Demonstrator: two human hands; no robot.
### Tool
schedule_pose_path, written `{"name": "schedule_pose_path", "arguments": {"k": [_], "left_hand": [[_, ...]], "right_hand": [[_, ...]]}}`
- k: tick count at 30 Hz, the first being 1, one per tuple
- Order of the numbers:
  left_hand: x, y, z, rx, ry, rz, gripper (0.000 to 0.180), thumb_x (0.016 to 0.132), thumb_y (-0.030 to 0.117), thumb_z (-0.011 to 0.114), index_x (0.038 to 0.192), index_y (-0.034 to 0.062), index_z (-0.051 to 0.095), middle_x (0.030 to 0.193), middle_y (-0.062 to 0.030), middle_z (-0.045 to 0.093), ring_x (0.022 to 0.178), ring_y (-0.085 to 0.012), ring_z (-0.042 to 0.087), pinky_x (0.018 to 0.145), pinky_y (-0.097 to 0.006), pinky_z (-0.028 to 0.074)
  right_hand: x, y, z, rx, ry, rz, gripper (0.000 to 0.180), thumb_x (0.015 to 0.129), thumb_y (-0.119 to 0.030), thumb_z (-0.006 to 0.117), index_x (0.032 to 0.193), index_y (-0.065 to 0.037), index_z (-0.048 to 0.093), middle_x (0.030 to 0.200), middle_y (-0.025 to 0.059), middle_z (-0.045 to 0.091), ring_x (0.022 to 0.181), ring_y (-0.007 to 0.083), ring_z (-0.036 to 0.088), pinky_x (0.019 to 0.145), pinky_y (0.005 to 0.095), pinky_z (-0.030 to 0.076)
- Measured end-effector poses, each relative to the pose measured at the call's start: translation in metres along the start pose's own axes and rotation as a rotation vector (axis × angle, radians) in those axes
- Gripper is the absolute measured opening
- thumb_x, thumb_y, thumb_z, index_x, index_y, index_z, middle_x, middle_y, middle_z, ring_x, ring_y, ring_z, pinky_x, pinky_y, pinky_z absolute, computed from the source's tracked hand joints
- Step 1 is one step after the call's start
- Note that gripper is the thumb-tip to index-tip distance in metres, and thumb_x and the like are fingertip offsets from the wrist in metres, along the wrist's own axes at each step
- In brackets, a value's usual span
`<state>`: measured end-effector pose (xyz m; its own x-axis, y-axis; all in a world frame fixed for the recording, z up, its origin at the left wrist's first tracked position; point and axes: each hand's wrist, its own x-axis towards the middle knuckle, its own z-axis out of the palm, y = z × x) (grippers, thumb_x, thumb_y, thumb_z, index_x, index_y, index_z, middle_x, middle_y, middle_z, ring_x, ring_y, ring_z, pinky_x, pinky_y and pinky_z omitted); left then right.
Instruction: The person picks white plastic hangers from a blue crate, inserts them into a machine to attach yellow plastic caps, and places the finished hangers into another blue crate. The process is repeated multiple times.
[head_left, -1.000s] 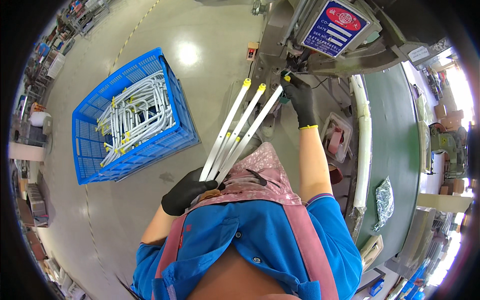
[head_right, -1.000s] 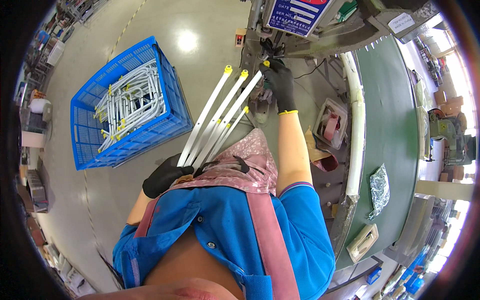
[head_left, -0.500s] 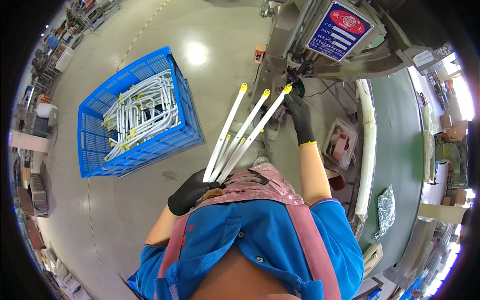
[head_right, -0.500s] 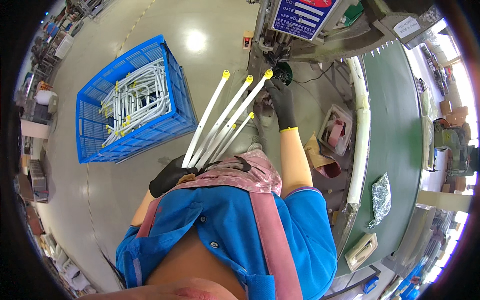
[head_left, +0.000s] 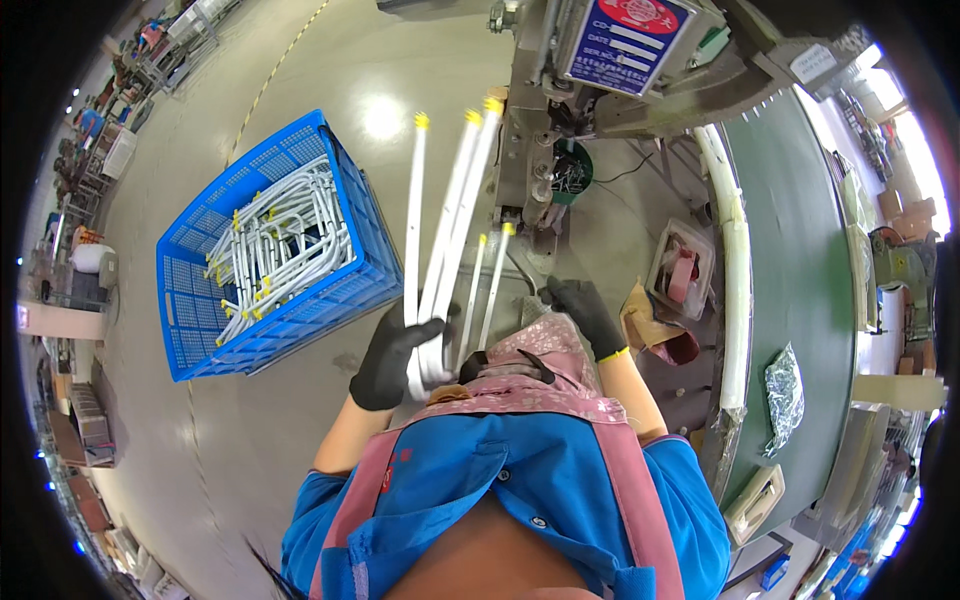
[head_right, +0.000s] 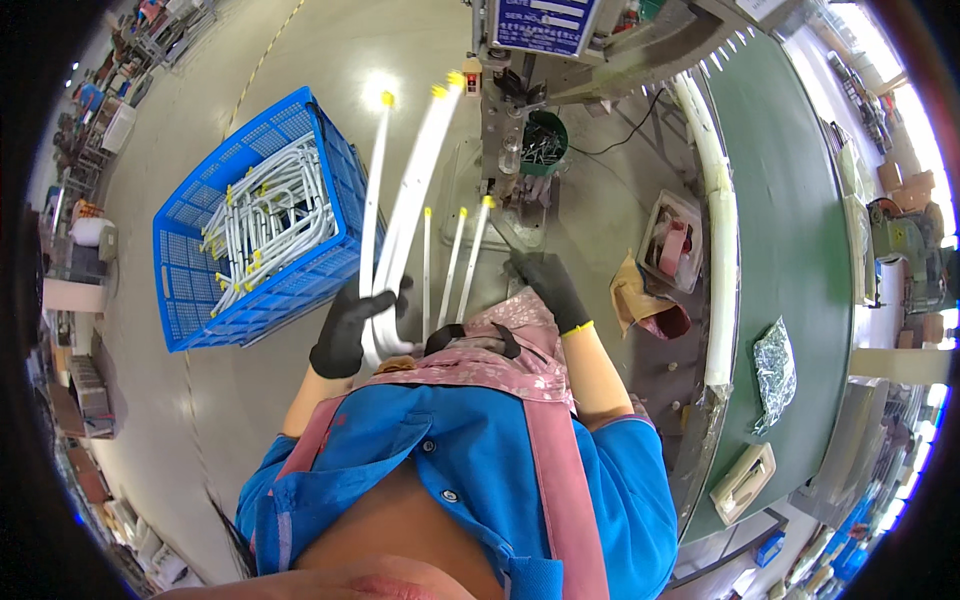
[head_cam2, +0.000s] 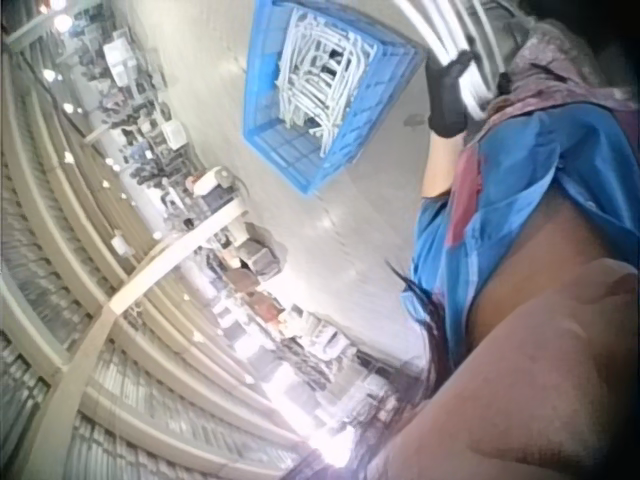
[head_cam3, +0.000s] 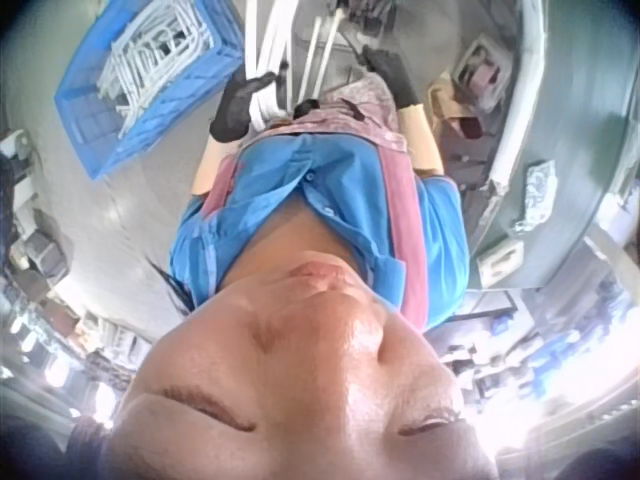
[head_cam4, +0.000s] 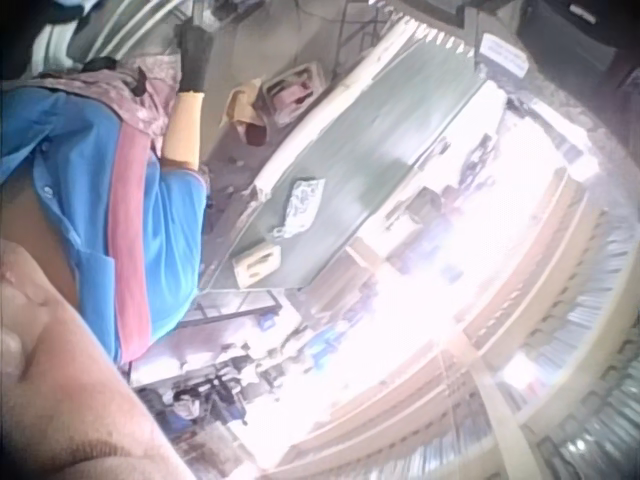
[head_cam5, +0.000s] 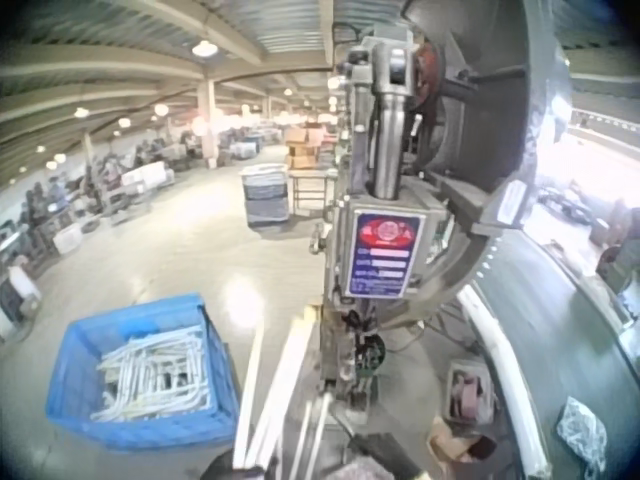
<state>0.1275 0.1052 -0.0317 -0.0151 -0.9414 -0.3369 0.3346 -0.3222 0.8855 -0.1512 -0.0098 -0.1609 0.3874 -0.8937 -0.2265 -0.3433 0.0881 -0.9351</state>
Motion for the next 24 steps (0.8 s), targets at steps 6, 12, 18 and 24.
{"name": "schedule_pose_path", "arguments": {"k": [6,12,18,24], "left_hand": [[0.053,0.003,0.050,-0.456,-0.011,0.331,0.056,0.086,0.004,0.053,0.139,0.0011,0.034,0.134,-0.0134,0.046,0.121,-0.0211,0.048,0.102,-0.035,0.041],[0.085,0.023,0.115,-1.008,-0.431,0.440,0.055,0.091,0.007,0.049,0.142,0.0085,0.030,0.143,-0.0107,0.038,0.132,-0.0265,0.038,0.109,-0.046,0.035],[0.068,0.023,0.152,-0.963,-0.489,0.525,0.060,0.093,0.043,0.048,0.138,0.0055,0.037,0.146,-0.0132,0.035,0.138,-0.0338,0.026,0.114,-0.054,0.015],[0.041,0.010,0.132,-0.979,-0.222,0.554,0.064,0.093,0.047,0.045,0.137,0.0019,0.037,0.143,-0.0124,0.039,0.134,-0.0307,0.032,0.113,-0.051,0.020]], "right_hand": [[-0.070,-0.061,0.010,0.281,-0.646,-0.326,0.046,0.101,-0.035,0.034,0.107,-0.002,0.065,0.102,0.0130,0.067,0.100,0.0251,0.063,0.088,0.0331,0.048],[-0.070,-0.058,0.025,0.992,-0.633,0.305,0.078,0.092,-0.067,0.022,0.143,-0.008,0.033,0.138,0.0142,0.045,0.119,0.0258,0.048,0.099,0.0402,0.040],[-0.056,-0.030,-0.009,1.389,-0.302,0.142,0.093,0.078,-0.081,0.033,0.145,-0.018,0.026,0.144,0.0122,0.036,0.129,0.0384,0.037,0.104,0.0569,0.030],[0.001,0.009,-0.068,1.781,0.261,0.006,0.082,0.083,-0.070,0.043,0.140,-0.012,0.035,0.140,0.0133,0.042,0.127,0.0330,0.041,0.108,0.0507,0.032]]}}
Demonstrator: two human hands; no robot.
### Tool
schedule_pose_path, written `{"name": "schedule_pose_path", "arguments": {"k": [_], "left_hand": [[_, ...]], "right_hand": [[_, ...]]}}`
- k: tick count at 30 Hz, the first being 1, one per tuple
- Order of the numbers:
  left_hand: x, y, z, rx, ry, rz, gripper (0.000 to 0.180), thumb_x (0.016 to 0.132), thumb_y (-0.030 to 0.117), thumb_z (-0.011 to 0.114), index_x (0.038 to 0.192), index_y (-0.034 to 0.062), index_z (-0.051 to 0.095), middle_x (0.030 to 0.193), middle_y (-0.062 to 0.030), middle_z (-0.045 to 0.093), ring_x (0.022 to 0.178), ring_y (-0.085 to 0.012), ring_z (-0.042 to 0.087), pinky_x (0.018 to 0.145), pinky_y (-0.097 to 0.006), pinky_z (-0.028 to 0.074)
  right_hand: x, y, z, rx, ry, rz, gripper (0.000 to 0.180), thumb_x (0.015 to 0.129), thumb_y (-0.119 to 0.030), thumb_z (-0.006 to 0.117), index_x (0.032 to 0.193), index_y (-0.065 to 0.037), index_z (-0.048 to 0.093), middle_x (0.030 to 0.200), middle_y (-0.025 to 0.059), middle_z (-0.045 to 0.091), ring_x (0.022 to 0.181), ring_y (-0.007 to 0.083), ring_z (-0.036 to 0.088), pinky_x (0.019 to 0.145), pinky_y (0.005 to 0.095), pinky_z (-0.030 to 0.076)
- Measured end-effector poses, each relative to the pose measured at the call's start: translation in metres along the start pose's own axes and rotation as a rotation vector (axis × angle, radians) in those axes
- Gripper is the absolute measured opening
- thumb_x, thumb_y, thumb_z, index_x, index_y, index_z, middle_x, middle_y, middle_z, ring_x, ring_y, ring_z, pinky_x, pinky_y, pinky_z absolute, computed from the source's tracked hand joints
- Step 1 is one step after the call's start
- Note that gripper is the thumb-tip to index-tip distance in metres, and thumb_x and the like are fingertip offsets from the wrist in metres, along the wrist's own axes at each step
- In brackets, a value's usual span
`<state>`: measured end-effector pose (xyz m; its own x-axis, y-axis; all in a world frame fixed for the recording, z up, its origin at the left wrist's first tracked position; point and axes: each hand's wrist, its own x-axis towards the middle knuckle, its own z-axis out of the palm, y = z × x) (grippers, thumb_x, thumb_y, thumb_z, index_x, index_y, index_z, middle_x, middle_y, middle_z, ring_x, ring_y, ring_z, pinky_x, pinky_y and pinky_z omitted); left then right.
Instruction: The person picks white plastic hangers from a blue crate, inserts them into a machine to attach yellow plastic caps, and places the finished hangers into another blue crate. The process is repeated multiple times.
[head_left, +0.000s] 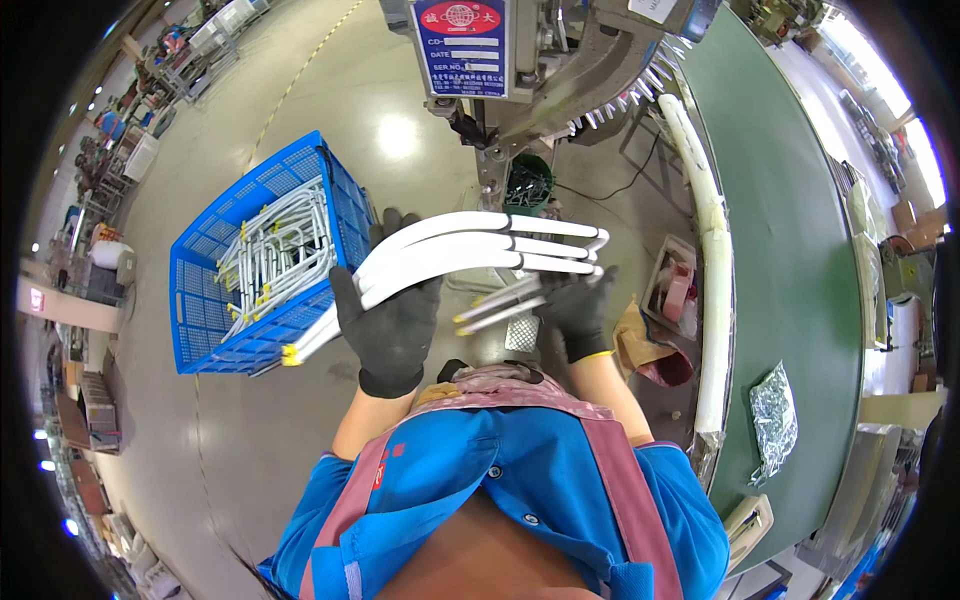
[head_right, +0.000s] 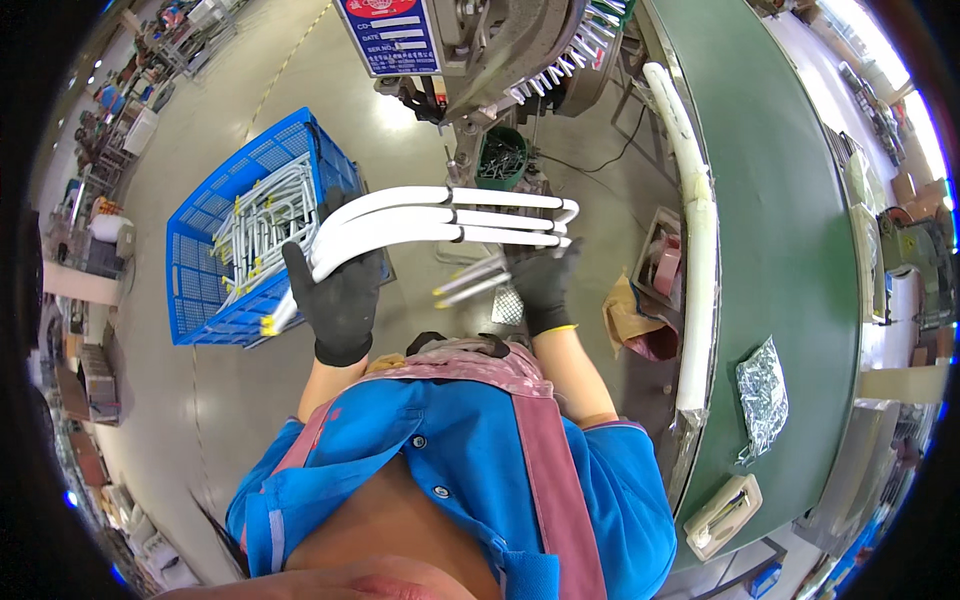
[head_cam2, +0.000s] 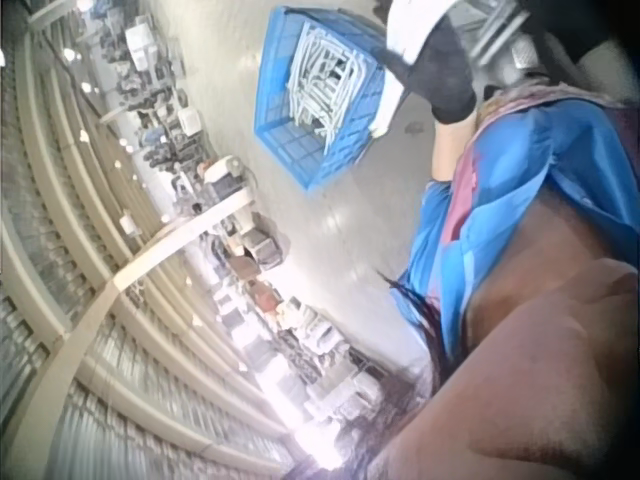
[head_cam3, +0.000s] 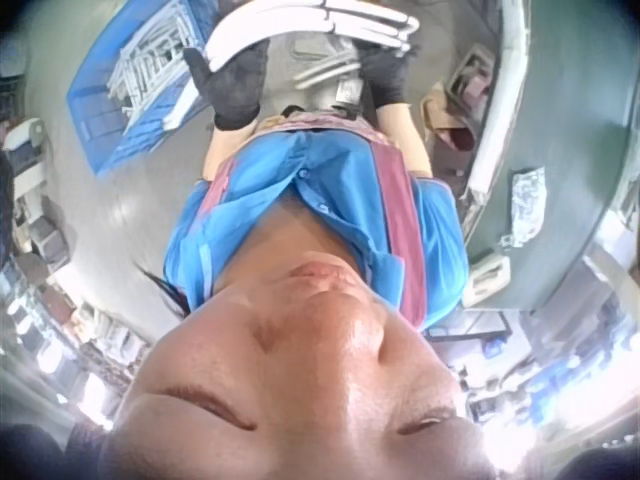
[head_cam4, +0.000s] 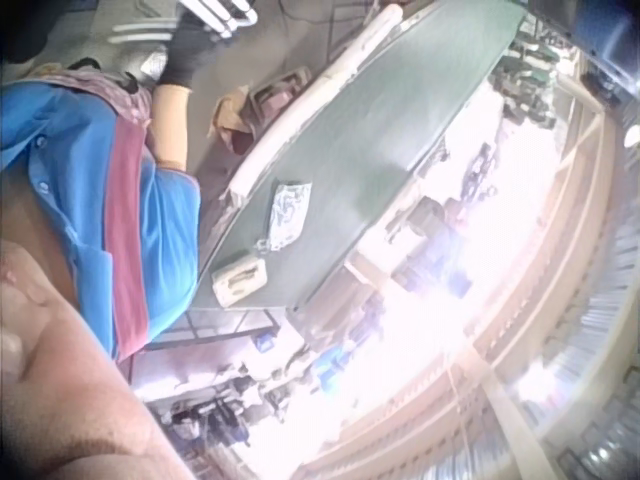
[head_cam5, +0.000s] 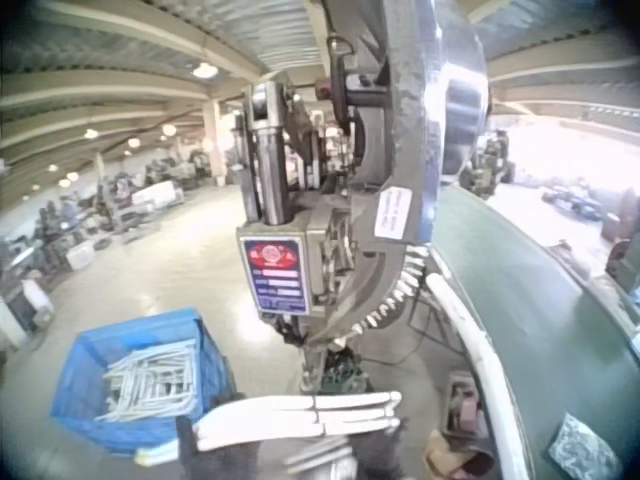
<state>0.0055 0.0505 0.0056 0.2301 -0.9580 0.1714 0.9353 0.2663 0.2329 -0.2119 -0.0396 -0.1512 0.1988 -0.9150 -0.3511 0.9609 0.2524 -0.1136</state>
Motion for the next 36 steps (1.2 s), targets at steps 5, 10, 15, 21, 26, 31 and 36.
{"name": "schedule_pose_path", "arguments": {"k": [5,10,15,21,26,31,36], "left_hand": [[-0.039,0.026,-0.036,-0.337,-0.020,-0.101,0.068,0.093,0.049,0.044,0.142,0.0029,0.032,0.145,-0.0127,0.037,0.133,-0.0258,0.035,0.113,-0.044,0.023],[-0.082,0.040,-0.068,-0.327,0.009,-0.118,0.072,0.091,0.057,0.044,0.139,0.0041,0.038,0.141,-0.0121,0.043,0.132,-0.0237,0.038,0.111,-0.042,0.025],[-0.128,0.058,-0.047,0.609,0.215,-0.477,0.075,0.086,0.059,0.050,0.135,0.0022,0.044,0.139,-0.0131,0.045,0.125,-0.0216,0.045,0.106,-0.036,0.033],[-0.077,0.081,-0.054,1.141,-0.162,-0.434,0.029,0.092,0.019,0.051,0.102,-0.0045,0.066,0.097,-0.0123,0.068,0.094,-0.0208,0.063,0.086,-0.032,0.047],[0.007,0.033,-0.079,1.094,-0.135,-0.675,0.043,0.083,0.012,0.066,0.121,-0.0030,0.054,0.107,-0.0099,0.065,0.100,-0.0165,0.060,0.089,-0.028,0.045],[-0.006,0.022,-0.085,0.849,-0.292,-1.060,0.044,0.084,0.009,0.064,0.125,-0.0034,0.052,0.110,-0.0114,0.063,0.100,-0.0162,0.060,0.088,-0.028,0.046],[-0.025,0.042,-0.092,1.042,-0.246,-1.015,0.043,0.084,0.008,0.064,0.124,-0.0027,0.051,0.107,-0.0150,0.064,0.095,-0.0195,0.063,0.084,-0.031,0.051]], "right_hand": [[0.035,-0.054,0.004,0.264,-0.211,0.065,0.067,0.084,-0.052,0.059,0.125,-0.001,0.048,0.131,0.0182,0.051,0.122,0.0317,0.048,0.106,0.0469,0.036],[0.039,-0.033,0.049,0.113,-0.291,0.079,0.047,0.089,-0.044,0.056,0.118,-0.006,0.055,0.115,0.0128,0.060,0.107,0.0277,0.056,0.097,0.0440,0.044],[0.025,0.022,0.079,-0.150,-0.363,0.141,0.035,0.092,-0.038,0.054,0.112,-0.008,0.056,0.106,0.0103,0.063,0.098,0.0269,0.060,0.091,0.0426,0.047],[-0.033,0.121,0.048,-0.474,-0.292,0.298,0.038,0.094,-0.030,0.052,0.115,0.001,0.054,0.107,0.0126,0.061,0.098,0.0249,0.059,0.093,0.0390,0.044],[-0.076,0.125,0.014,-1.303,-0.732,0.284,0.011,0.090,-0.013,0.056,0.091,-0.002,0.059,0.084,0.0048,0.057,0.078,0.0149,0.053,0.071,0.0293,0.045],[-0.077,0.130,-0.004,-1.389,-1.380,0.225,0.018,0.094,-0.010,0.047,0.106,-0.002,0.057,0.099,0.0112,0.058,0.095,0.0209,0.057,0.082,0.0294,0.045],[-0.072,0.082,0.019,-1.877,-1.698,0.438,0.035,0.096,-0.011,0.042,0.130,0.000,0.047,0.123,0.0096,0.056,0.111,0.0191,0.053,0.098,0.0297,0.041]]}}
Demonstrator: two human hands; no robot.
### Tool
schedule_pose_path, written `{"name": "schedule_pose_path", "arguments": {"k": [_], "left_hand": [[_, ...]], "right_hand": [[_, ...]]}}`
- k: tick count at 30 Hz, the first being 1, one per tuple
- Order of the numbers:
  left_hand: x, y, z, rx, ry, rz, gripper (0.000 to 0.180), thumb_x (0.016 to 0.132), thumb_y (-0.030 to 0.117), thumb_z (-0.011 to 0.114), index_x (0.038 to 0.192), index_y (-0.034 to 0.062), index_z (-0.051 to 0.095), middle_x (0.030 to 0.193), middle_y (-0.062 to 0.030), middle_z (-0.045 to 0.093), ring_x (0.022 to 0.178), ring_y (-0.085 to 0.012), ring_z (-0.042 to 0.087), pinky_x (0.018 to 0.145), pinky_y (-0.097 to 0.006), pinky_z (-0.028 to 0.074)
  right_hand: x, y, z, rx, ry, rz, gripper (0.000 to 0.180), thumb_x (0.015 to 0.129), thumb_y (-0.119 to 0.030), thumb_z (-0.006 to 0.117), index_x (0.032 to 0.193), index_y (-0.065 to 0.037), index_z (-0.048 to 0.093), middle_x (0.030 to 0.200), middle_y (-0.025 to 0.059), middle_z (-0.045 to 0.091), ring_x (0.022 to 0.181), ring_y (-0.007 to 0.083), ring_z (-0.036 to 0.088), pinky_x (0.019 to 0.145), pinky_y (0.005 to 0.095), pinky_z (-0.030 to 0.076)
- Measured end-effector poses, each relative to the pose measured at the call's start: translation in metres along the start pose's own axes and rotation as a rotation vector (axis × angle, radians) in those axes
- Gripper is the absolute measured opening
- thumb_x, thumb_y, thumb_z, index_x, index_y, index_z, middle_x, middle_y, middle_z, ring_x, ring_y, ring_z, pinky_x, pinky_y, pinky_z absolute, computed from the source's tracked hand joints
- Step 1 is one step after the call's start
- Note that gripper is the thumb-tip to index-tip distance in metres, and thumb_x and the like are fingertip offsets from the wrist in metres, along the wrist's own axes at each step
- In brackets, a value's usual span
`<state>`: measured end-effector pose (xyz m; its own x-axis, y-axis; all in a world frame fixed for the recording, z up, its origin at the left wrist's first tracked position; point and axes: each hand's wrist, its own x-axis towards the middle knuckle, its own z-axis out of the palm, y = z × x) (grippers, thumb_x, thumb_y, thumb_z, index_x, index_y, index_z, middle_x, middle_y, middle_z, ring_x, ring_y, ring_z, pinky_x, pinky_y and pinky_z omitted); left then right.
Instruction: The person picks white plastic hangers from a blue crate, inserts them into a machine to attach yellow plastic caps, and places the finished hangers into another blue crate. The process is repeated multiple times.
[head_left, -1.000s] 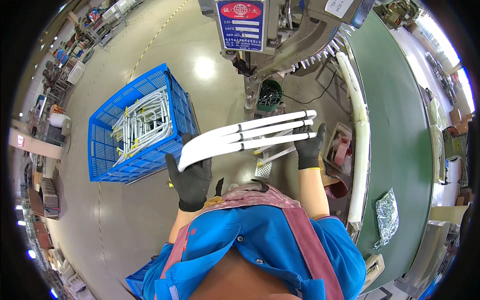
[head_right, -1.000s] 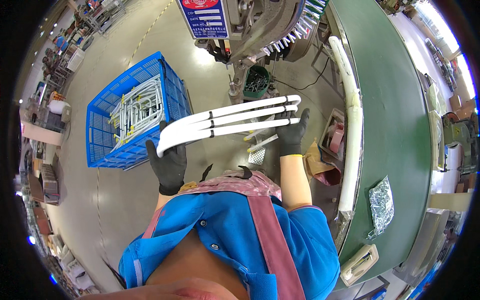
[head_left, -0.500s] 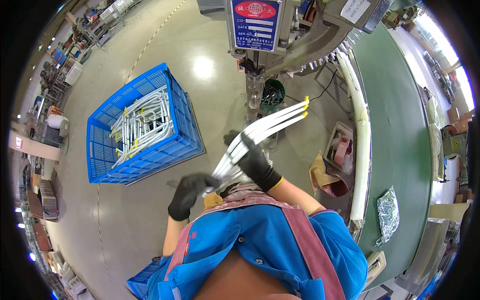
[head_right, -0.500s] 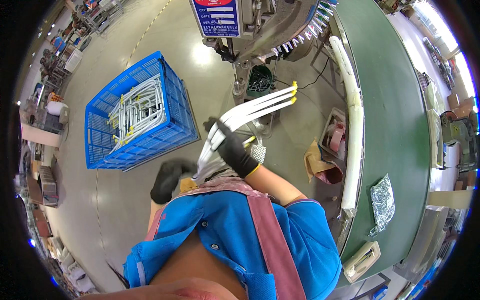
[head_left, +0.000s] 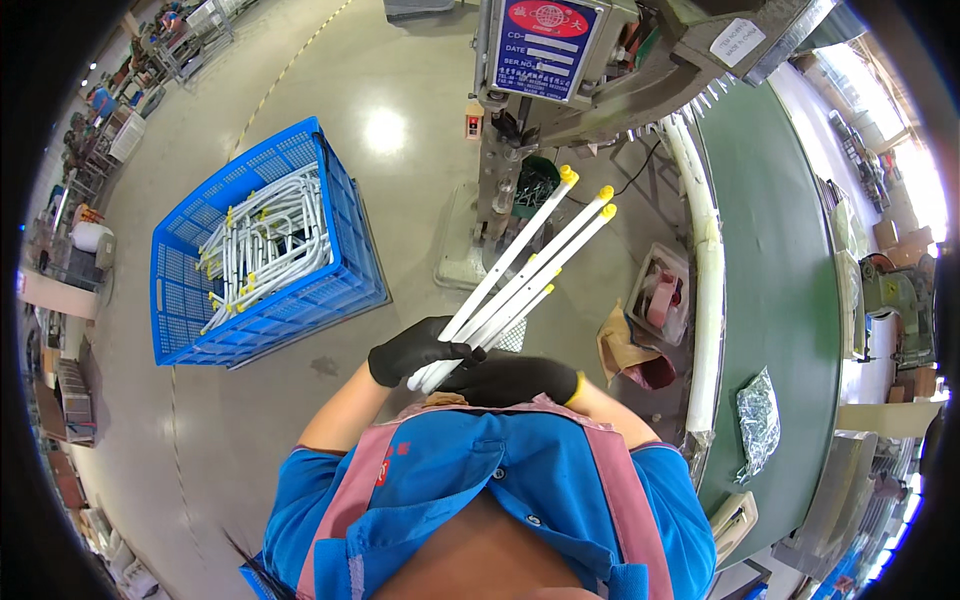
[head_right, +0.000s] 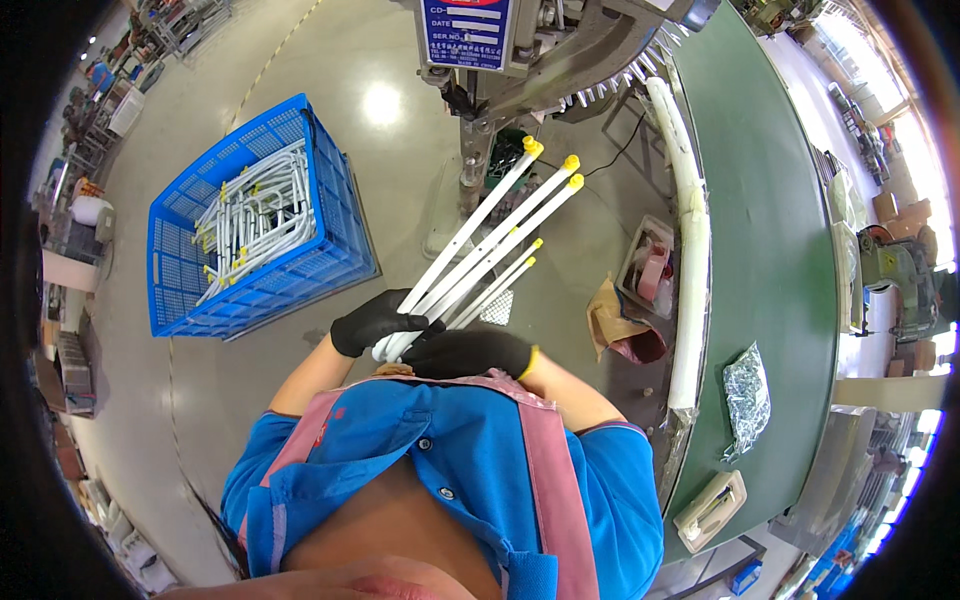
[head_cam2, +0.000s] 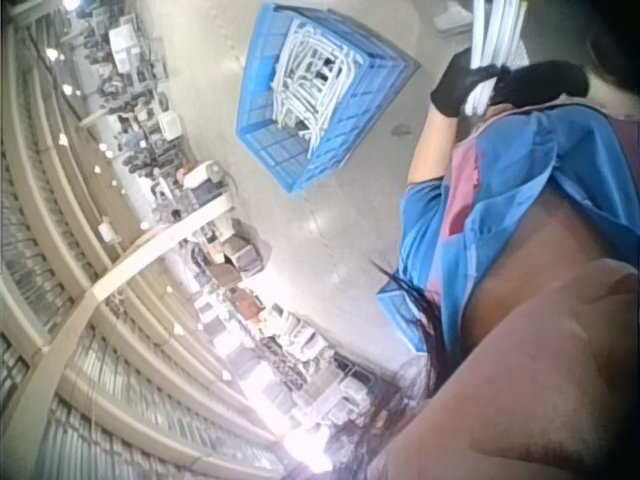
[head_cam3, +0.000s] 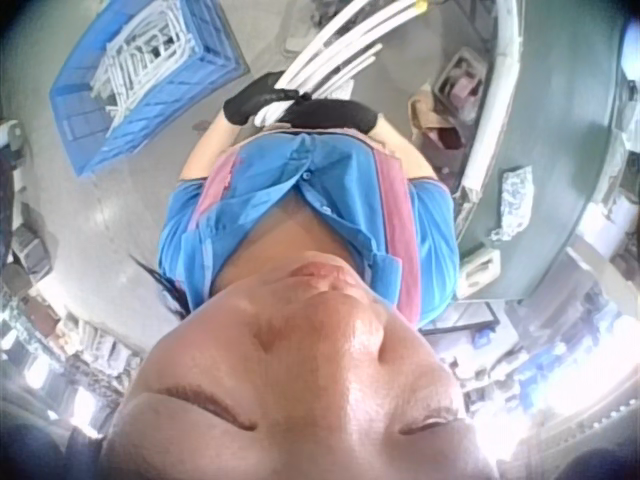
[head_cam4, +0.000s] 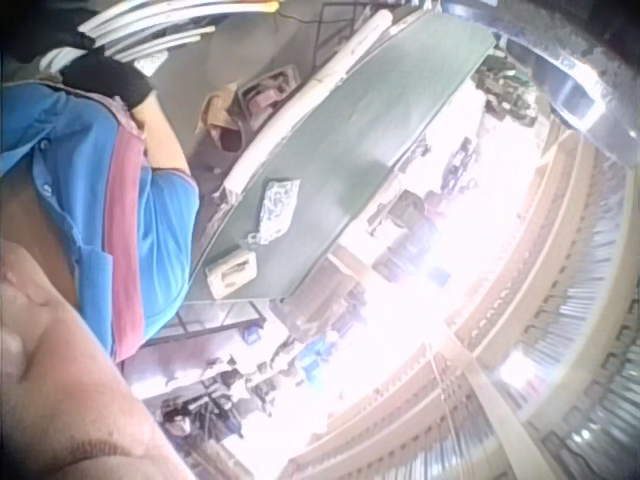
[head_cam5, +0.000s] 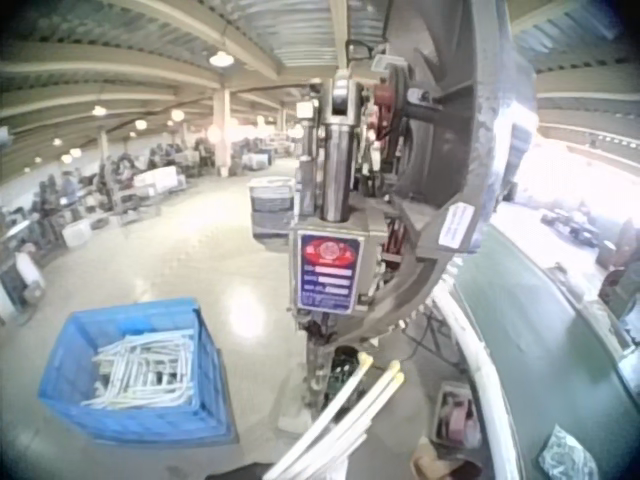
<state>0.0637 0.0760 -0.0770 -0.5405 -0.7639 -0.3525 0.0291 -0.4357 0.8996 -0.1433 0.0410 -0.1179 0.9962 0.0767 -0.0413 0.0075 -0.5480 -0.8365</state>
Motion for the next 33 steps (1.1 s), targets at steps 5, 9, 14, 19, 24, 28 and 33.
{"name": "schedule_pose_path", "arguments": {"k": [5,9,14,19,24,28,33], "left_hand": [[-0.031,-0.009,-0.002,-0.129,0.006,-0.071,0.036,0.087,0.009,0.061,0.120,-0.0031,0.052,0.100,-0.0160,0.065,0.084,-0.0209,0.065,0.077,-0.034,0.055],[-0.050,-0.014,0.002,-0.060,0.073,-0.093,0.036,0.087,0.012,0.063,0.118,-0.0031,0.053,0.096,-0.0145,0.066,0.081,-0.0182,0.065,0.075,-0.032,0.054],[-0.066,-0.022,0.006,0.084,0.113,-0.101,0.037,0.088,0.009,0.061,0.122,-0.0020,0.051,0.101,-0.0141,0.065,0.091,-0.0196,0.064,0.078,-0.030,0.053],[-0.079,-0.035,-0.004,0.027,0.119,-0.012,0.033,0.088,0.010,0.059,0.118,-0.0041,0.055,0.101,-0.0148,0.065,0.093,-0.0185,0.062,0.084,-0.031,0.050],[-0.080,-0.043,-0.011,0.075,0.127,0.068,0.040,0.085,0.016,0.062,0.121,-0.0012,0.055,0.102,-0.0132,0.066,0.093,-0.0183,0.061,0.082,-0.030,0.048],[-0.075,-0.034,-0.012,0.110,0.167,0.049,0.040,0.086,0.016,0.061,0.122,-0.0012,0.055,0.103,-0.0131,0.066,0.092,-0.0178,0.062,0.083,-0.030,0.048],[-0.066,-0.018,-0.015,-0.010,0.113,0.001,0.040,0.088,0.017,0.060,0.121,-0.0034,0.053,0.105,-0.0141,0.065,0.094,-0.0186,0.062,0.085,-0.030,0.047]], "right_hand": [[-0.051,-0.009,-0.101,0.431,1.080,0.336,0.039,0.093,-0.027,0.055,0.115,0.005,0.059,0.107,0.0113,0.066,0.096,0.0198,0.062,0.085,0.0341,0.047],[-0.044,0.011,-0.166,-0.660,1.263,0.633,0.042,0.084,-0.037,0.064,0.109,-0.003,0.063,0.092,0.0168,0.067,0.083,0.0324,0.063,0.073,0.0390,0.049],[-0.022,0.041,-0.184,-0.623,0.970,0.809,0.043,0.080,-0.048,0.062,0.084,-0.006,0.065,0.081,0.0168,0.063,0.080,0.0361,0.061,0.065,0.0463,0.047],[-0.002,0.055,-0.179,-0.609,1.072,0.512,0.022,0.082,-0.023,0.065,0.088,-0.002,0.065,0.072,0.0167,0.063,0.065,0.0294,0.061,0.060,0.0366,0.047],[0.012,0.057,-0.166,-0.319,1.307,0.352,0.024,0.086,-0.019,0.064,0.103,-0.002,0.066,0.079,0.0074,0.066,0.071,0.0130,0.061,0.065,0.0282,0.048],[0.018,0.055,-0.167,-0.404,1.446,0.392,0.027,0.086,-0.023,0.063,0.103,-0.003,0.066,0.078,0.0110,0.066,0.069,0.0171,0.062,0.065,0.0302,0.048],[0.014,0.050,-0.183,-0.453,1.404,0.473,0.030,0.086,-0.027,0.062,0.101,-0.002,0.066,0.073,0.0169,0.063,0.065,0.0259,0.063,0.062,0.0344,0.047]]}}
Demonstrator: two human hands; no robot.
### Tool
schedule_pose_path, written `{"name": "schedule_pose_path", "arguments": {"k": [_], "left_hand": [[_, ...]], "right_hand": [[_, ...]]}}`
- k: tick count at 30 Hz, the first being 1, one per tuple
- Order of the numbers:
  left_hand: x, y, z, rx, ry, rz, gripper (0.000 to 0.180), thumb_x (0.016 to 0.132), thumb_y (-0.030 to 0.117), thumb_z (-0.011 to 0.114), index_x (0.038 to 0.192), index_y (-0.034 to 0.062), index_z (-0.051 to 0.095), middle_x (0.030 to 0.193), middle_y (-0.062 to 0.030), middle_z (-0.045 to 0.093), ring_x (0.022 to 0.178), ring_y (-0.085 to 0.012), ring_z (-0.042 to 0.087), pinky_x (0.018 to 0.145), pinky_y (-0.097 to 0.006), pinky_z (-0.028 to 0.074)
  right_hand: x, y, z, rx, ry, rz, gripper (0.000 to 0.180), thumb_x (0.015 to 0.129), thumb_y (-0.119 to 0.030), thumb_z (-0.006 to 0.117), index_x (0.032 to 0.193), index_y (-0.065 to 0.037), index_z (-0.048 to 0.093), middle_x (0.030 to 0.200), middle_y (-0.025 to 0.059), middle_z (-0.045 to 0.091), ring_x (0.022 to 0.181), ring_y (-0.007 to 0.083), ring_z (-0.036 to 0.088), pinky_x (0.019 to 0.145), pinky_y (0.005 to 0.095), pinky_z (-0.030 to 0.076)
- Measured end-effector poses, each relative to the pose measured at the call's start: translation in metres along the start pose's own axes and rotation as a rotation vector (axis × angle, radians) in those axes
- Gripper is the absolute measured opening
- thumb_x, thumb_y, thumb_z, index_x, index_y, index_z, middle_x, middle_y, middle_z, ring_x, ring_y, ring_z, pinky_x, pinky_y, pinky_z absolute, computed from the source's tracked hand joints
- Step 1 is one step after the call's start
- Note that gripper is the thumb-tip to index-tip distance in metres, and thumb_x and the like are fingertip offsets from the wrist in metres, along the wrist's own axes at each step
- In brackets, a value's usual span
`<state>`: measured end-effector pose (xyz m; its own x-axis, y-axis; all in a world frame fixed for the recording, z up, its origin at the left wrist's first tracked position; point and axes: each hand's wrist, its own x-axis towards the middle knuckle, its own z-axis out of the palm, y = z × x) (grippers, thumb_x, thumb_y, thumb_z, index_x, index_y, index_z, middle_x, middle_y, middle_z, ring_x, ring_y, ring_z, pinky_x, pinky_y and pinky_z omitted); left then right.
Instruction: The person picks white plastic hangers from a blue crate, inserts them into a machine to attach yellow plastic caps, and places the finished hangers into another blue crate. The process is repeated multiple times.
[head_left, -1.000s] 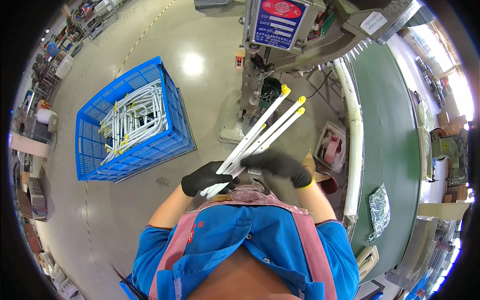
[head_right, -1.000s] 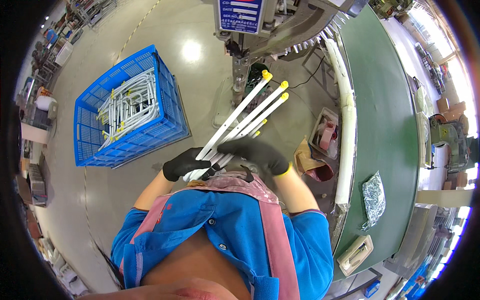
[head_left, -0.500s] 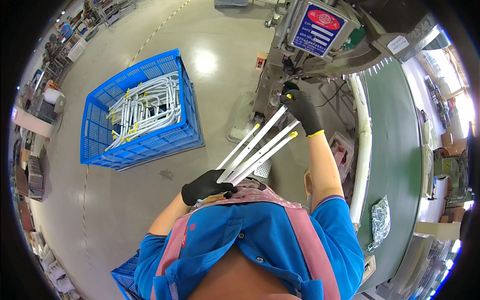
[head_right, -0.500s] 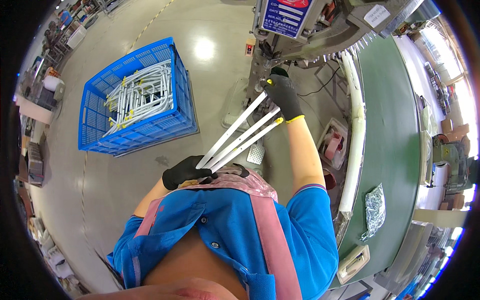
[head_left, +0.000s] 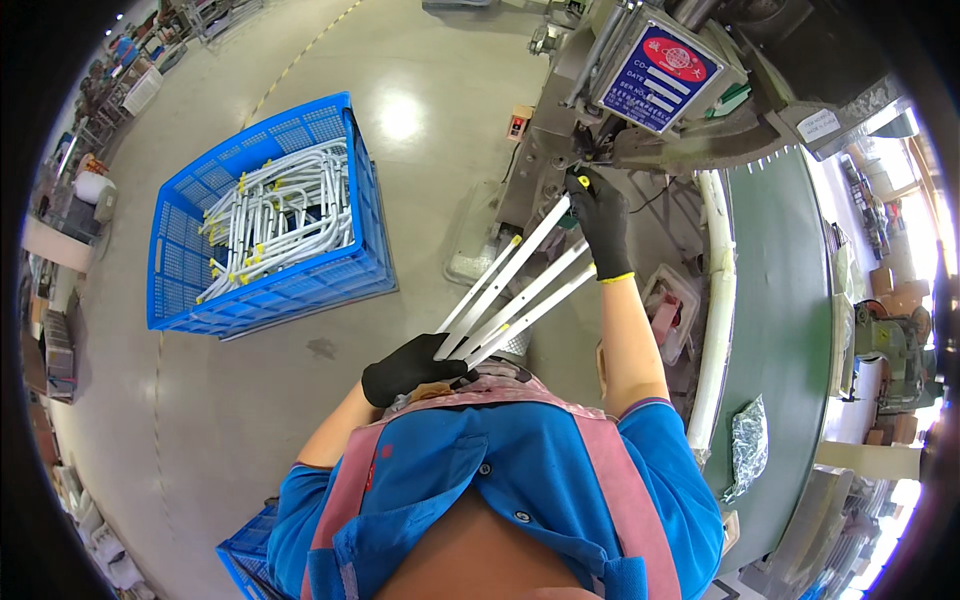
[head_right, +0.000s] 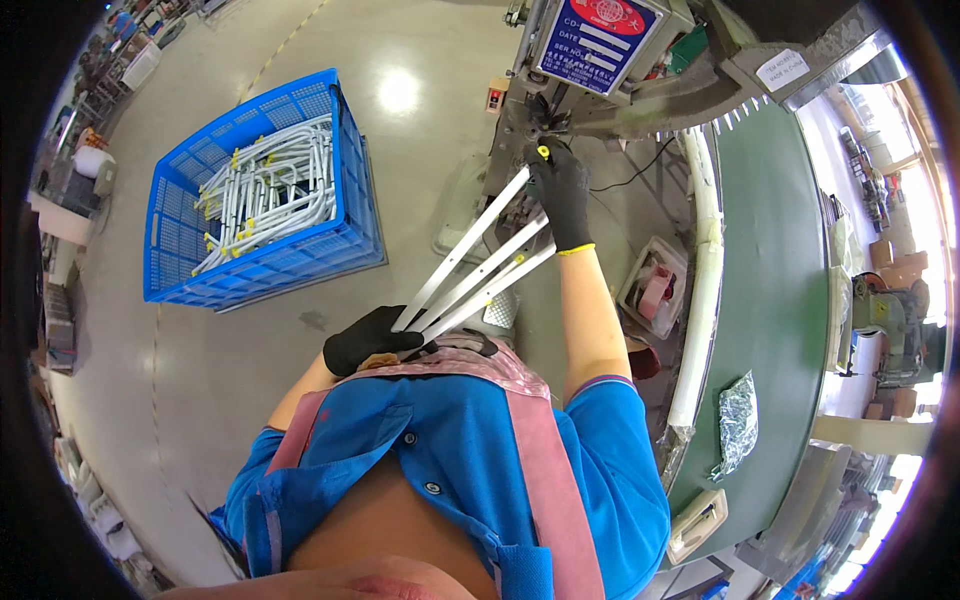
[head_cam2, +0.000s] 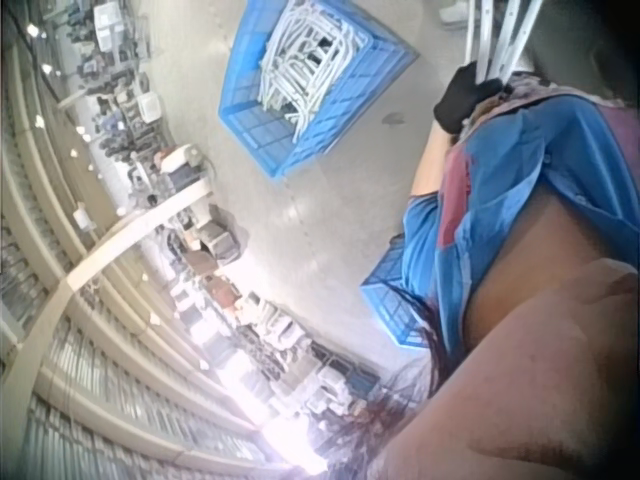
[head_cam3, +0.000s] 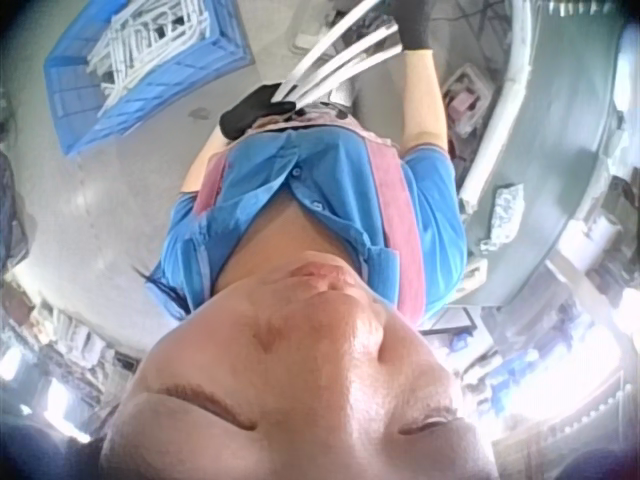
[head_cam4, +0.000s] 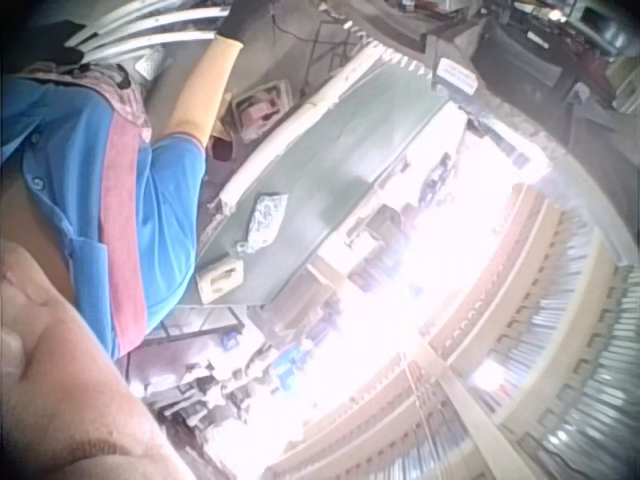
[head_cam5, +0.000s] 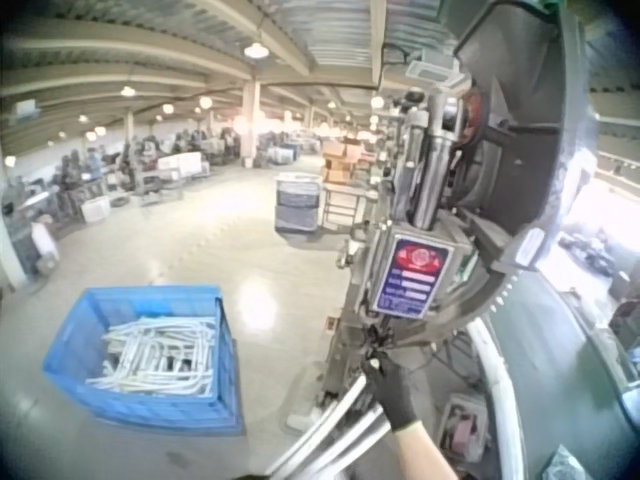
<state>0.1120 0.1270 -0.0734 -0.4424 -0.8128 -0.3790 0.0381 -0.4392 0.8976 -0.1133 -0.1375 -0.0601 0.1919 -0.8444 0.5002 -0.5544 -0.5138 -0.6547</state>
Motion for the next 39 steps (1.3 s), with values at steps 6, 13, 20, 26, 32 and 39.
{"name": "schedule_pose_path", "arguments": {"k": [6,13,20,26,32,39], "left_hand": [[0.007,0.000,-0.011,-0.082,-0.012,0.083,0.038,0.089,0.018,0.058,0.121,-0.0025,0.054,0.105,-0.0144,0.065,0.094,-0.0199,0.062,0.086,-0.031,0.048],[0.011,-0.004,-0.026,-0.077,-0.061,-0.015,0.041,0.088,0.020,0.060,0.122,-0.0028,0.053,0.104,-0.0135,0.065,0.095,-0.0202,0.062,0.088,-0.031,0.046],[0.005,0.006,-0.042,-0.035,-0.065,-0.024,0.033,0.088,0.015,0.061,0.115,-0.0040,0.058,0.103,-0.0135,0.066,0.093,-0.0201,0.062,0.085,-0.031,0.047],[-0.003,0.017,-0.039,0.042,-0.014,-0.011,0.037,0.087,0.018,0.062,0.116,-0.0043,0.057,0.105,-0.0132,0.065,0.092,-0.0191,0.061,0.085,-0.030,0.047],[-0.005,0.018,-0.043,-0.280,-0.105,-0.129,0.037,0.090,0.018,0.059,0.119,-0.0048,0.054,0.105,-0.0143,0.064,0.095,-0.0193,0.062,0.086,-0.030,0.048],[0.003,0.010,-0.044,-0.059,-0.071,-0.105,0.045,0.087,0.025,0.062,0.120,-0.0033,0.055,0.107,-0.0123,0.064,0.097,-0.0173,0.059,0.088,-0.028,0.044]], "right_hand": [[0.012,-0.003,0.003,0.025,-0.085,0.053,0.029,0.084,-0.026,0.064,0.098,-0.001,0.066,0.074,0.0193,0.063,0.065,0.0285,0.062,0.061,0.0346,0.046],[0.011,-0.006,0.003,0.091,-0.054,0.066,0.031,0.083,-0.023,0.066,0.103,0.000,0.066,0.077,0.0181,0.066,0.066,0.0190,0.062,0.063,0.0315,0.048],[0.004,-0.007,0.010,0.198,-0.049,0.258,0.031,0.083,-0.024,0.067,0.103,0.000,0.066,0.077,0.0129,0.067,0.068,0.0114,0.060,0.064,0.0282,0.048],[0.014,0.005,0.009,0.005,-0.128,0.216,0.029,0.084,-0.023,0.066,0.099,0.001,0.065,0.074,0.0081,0.064,0.067,0.0091,0.054,0.063,0.0274,0.046],[-0.002,0.017,0.023,0.127,-0.082,0.187,0.032,0.081,-0.027,0.064,0.099,-0.001,0.066,0.083,0.0152,0.066,0.077,0.0255,0.063,0.072,0.0337,0.048],[-0.002,0.035,0.027,0.154,-0.185,0.273,0.038,0.081,-0.027,0.066,0.109,-0.002,0.064,0.090,0.0149,0.068,0.083,0.0223,0.064,0.077,0.0319,0.048]]}}
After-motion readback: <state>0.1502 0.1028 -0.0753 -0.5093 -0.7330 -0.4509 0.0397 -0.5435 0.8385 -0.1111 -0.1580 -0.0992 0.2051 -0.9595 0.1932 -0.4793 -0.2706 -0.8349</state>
